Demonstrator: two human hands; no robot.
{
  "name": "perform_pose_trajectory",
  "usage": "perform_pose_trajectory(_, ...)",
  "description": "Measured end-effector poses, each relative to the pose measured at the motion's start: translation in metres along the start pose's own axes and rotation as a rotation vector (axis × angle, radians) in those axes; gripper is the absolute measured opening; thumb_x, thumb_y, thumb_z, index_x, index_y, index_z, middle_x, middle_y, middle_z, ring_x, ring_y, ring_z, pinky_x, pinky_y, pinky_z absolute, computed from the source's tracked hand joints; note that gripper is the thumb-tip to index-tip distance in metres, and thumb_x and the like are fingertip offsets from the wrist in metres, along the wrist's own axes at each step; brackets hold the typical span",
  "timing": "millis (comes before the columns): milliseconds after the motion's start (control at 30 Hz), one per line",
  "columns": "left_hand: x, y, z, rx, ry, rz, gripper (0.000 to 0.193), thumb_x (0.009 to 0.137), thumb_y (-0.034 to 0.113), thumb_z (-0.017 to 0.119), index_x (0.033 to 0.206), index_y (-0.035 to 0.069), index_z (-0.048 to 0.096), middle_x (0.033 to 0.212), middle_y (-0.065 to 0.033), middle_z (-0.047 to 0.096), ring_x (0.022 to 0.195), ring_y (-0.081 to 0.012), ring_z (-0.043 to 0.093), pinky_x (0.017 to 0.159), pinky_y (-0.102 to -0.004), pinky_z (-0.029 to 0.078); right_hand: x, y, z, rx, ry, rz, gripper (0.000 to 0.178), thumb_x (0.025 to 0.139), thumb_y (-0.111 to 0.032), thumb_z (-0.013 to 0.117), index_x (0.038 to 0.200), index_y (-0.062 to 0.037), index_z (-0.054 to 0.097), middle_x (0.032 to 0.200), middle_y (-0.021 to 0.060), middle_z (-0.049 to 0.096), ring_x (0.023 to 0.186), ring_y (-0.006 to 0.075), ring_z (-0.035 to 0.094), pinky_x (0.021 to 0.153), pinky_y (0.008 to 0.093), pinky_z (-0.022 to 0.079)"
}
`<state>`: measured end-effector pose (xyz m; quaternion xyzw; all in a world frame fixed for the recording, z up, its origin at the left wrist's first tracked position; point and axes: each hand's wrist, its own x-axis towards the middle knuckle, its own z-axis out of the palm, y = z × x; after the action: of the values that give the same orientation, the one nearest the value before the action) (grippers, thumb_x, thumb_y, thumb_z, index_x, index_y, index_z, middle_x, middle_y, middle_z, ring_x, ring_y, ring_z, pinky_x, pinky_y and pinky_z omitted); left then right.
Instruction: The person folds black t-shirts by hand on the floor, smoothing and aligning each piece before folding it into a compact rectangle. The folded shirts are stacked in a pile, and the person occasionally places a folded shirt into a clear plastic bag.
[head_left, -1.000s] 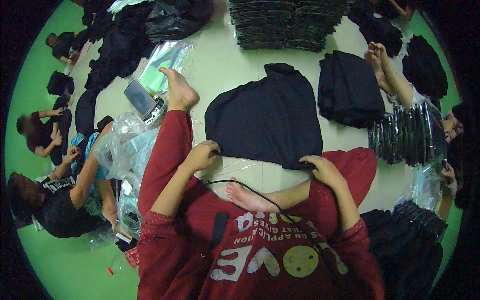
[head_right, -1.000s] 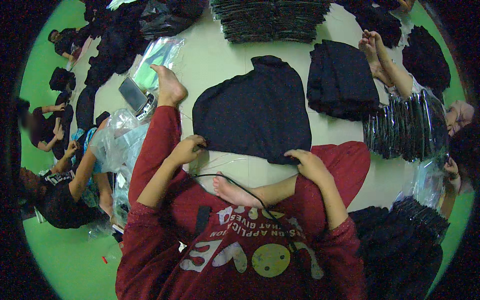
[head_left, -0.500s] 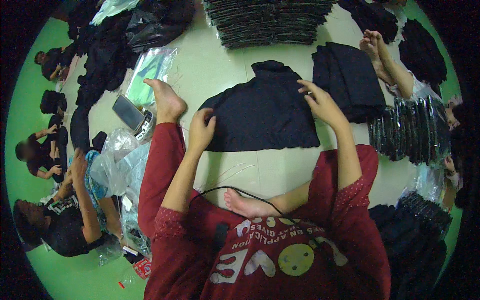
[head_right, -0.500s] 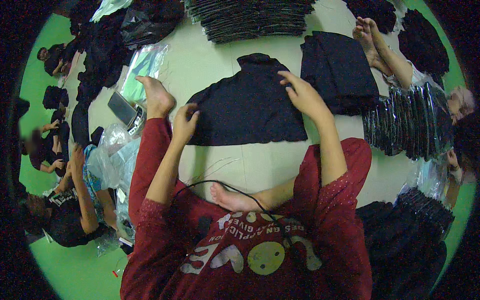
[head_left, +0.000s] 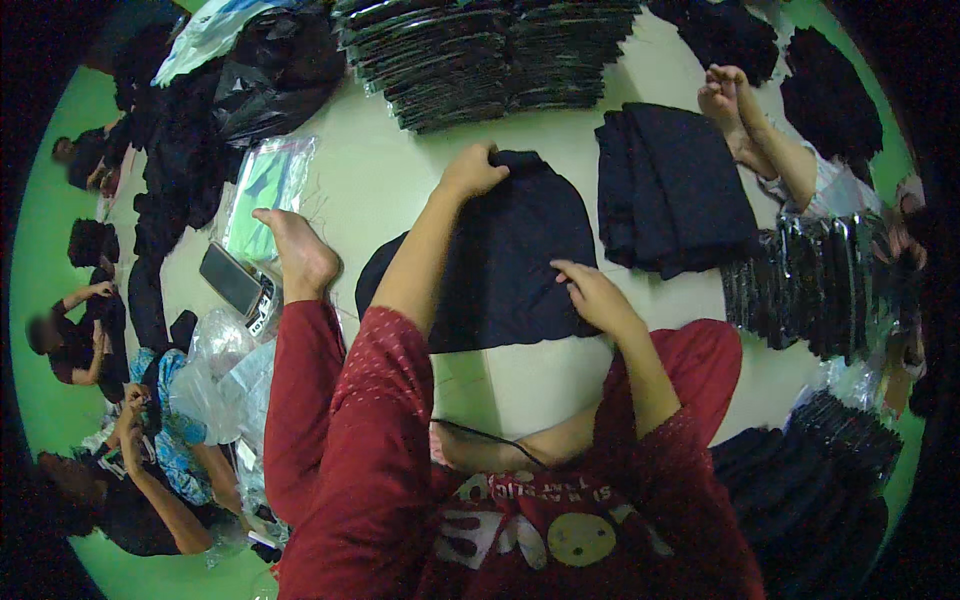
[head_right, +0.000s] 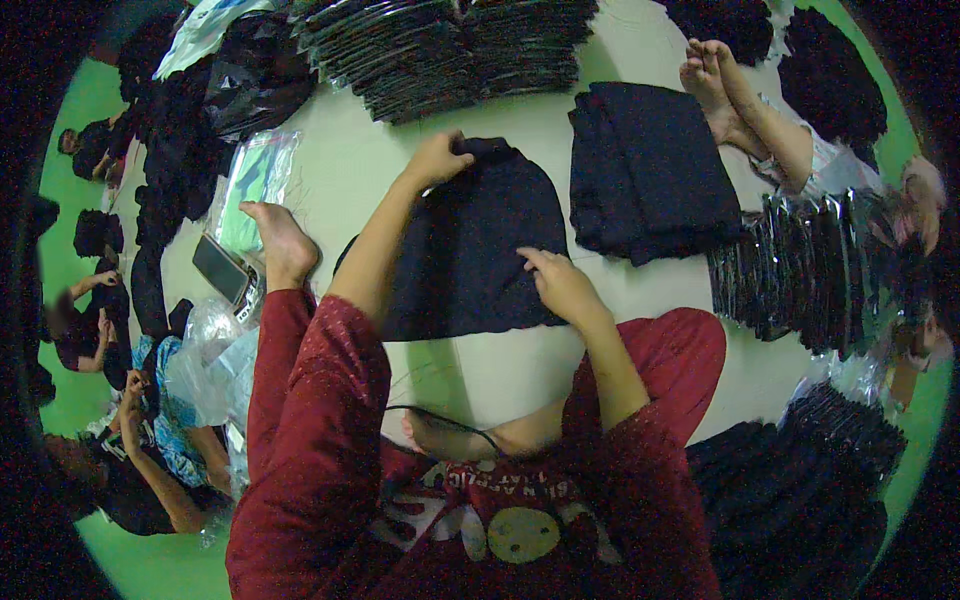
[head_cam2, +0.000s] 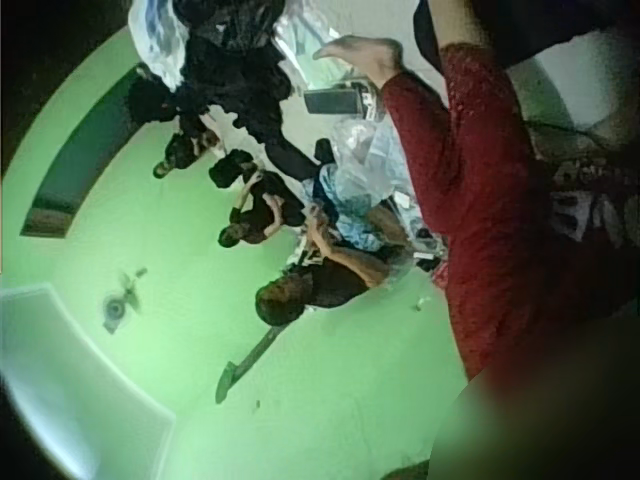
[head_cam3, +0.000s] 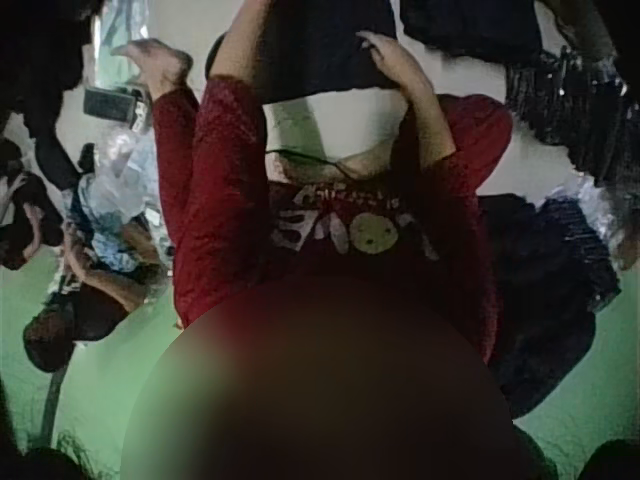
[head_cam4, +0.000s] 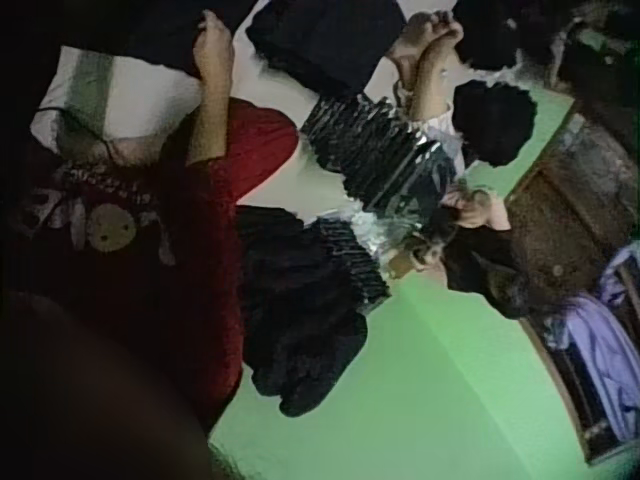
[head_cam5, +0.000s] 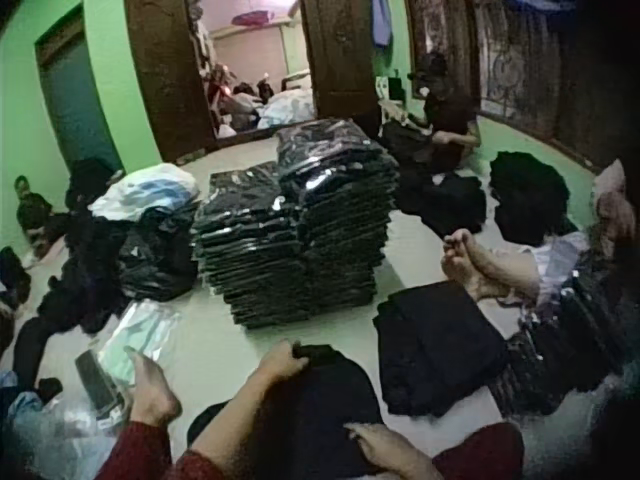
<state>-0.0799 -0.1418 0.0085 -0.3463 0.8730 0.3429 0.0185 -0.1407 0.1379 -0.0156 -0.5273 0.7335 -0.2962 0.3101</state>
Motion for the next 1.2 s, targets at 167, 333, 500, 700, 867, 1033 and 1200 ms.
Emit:
perform_pose_trajectory(167, -0.084, 0.012, 0.044, -0.015, 0.225, 0.652, 0.022, 0.071, 0.013, 0.063, 0.089, 0.004, 0.055, 0.09, -0.0136, 0.056, 0.087, -0.033, 0.057, 0.075, -0.042, 0.046, -0.005, -0.001, -0.036, 0.075, 0.132, 0.034, 0.042, 0.084, -0.001, 0.051, 0.125, -0.0087, 0.049, 0.104, 0.0158, 0.063, 0.096, 0.0328, 0.06, 0.084, 0.0386, 0.047)
perform_pose_trajectory(333, -0.142, 0.004, 0.098, 0.158, 0.213, 0.768, 0.021, 0.076, 0.011, 0.063, 0.097, 0.009, 0.062, 0.094, -0.0058, 0.059, 0.092, -0.0249, 0.056, 0.08, -0.0377, 0.046, 0.005, -0.011, -0.061, 0.22, 0.093, 0.093, 0.044, 0.085, 0.001, 0.049, 0.128, -0.0068, 0.046, 0.105, 0.0136, 0.064, 0.096, 0.028, 0.062, 0.086, 0.0343, 0.047)
perform_pose_trajectory(500, -0.132, 0.004, 0.086, -0.051, 0.087, 0.658, 0.021, 0.08, 0.013, 0.062, 0.1, 0.008, 0.065, 0.097, -0.0093, 0.064, 0.092, -0.0274, 0.06, 0.08, -0.0383, 0.047, 0.023, -0.019, -0.044, 0.132, -0.013, -0.028, 0.046, 0.086, -0.001, 0.05, 0.131, -0.007, 0.043, 0.119, 0.0166, 0.057, 0.108, 0.0302, 0.056, 0.093, 0.0362, 0.043)
perform_pose_trajectory(700, -0.111, 0.008, 0.067, -0.428, -0.019, 0.345, 0.023, 0.08, 0.016, 0.062, 0.099, 0.002, 0.064, 0.092, -0.0165, 0.066, 0.084, -0.0325, 0.064, 0.075, -0.0365, 0.049, 0.037, -0.03, -0.015, 0.022, -0.091, -0.095, 0.059, 0.082, -0.005, 0.059, 0.137, -0.0055, 0.036, 0.137, 0.0181, 0.042, 0.126, 0.0325, 0.042, 0.105, 0.0376, 0.035)
perform_pose_trajectory(867, -0.121, -0.019, 0.036, -0.602, -0.132, 0.479, 0.025, 0.085, 0.014, 0.061, 0.108, 0.003, 0.062, 0.102, -0.0121, 0.067, 0.093, -0.0211, 0.063, 0.084, -0.0316, 0.048, 0.054, -0.037, -0.027, 0.016, -0.173, -0.051, 0.055, 0.082, 0.001, 0.055, 0.133, -0.011, 0.042, 0.121, 0.0185, 0.055, 0.113, 0.0327, 0.053, 0.094, 0.0392, 0.043)
perform_pose_trajectory(1033, -0.131, -0.098, -0.03, 0.35, 0.067, 0.018, 0.037, 0.066, -0.002, 0.053, 0.1, 0.009, 0.064, 0.098, -0.0166, 0.063, 0.097, -0.0348, 0.057, 0.084, -0.0405, 0.047, 0.057, -0.034, -0.043, -0.076, -0.052, -0.044, 0.055, 0.08, 0.009, 0.052, 0.13, -0.0131, 0.045, 0.103, 0.0152, 0.062, 0.101, 0.0297, 0.06, 0.088, 0.0372, 0.045)
perform_pose_trajectory(1200, -0.142, -0.159, -0.048, 0.427, -0.221, 0.158, 0.023, 0.072, 0.01, 0.057, 0.095, 0.006, 0.058, 0.091, -0.0169, 0.061, 0.09, -0.0373, 0.059, 0.079, -0.0453, 0.048, 0.059, -0.03, -0.047, -0.064, -0.015, -0.022, 0.051, 0.082, 0.006, 0.05, 0.129, -0.0147, 0.046, 0.104, 0.0161, 0.062, 0.1, 0.0333, 0.059, 0.088, 0.04, 0.045)
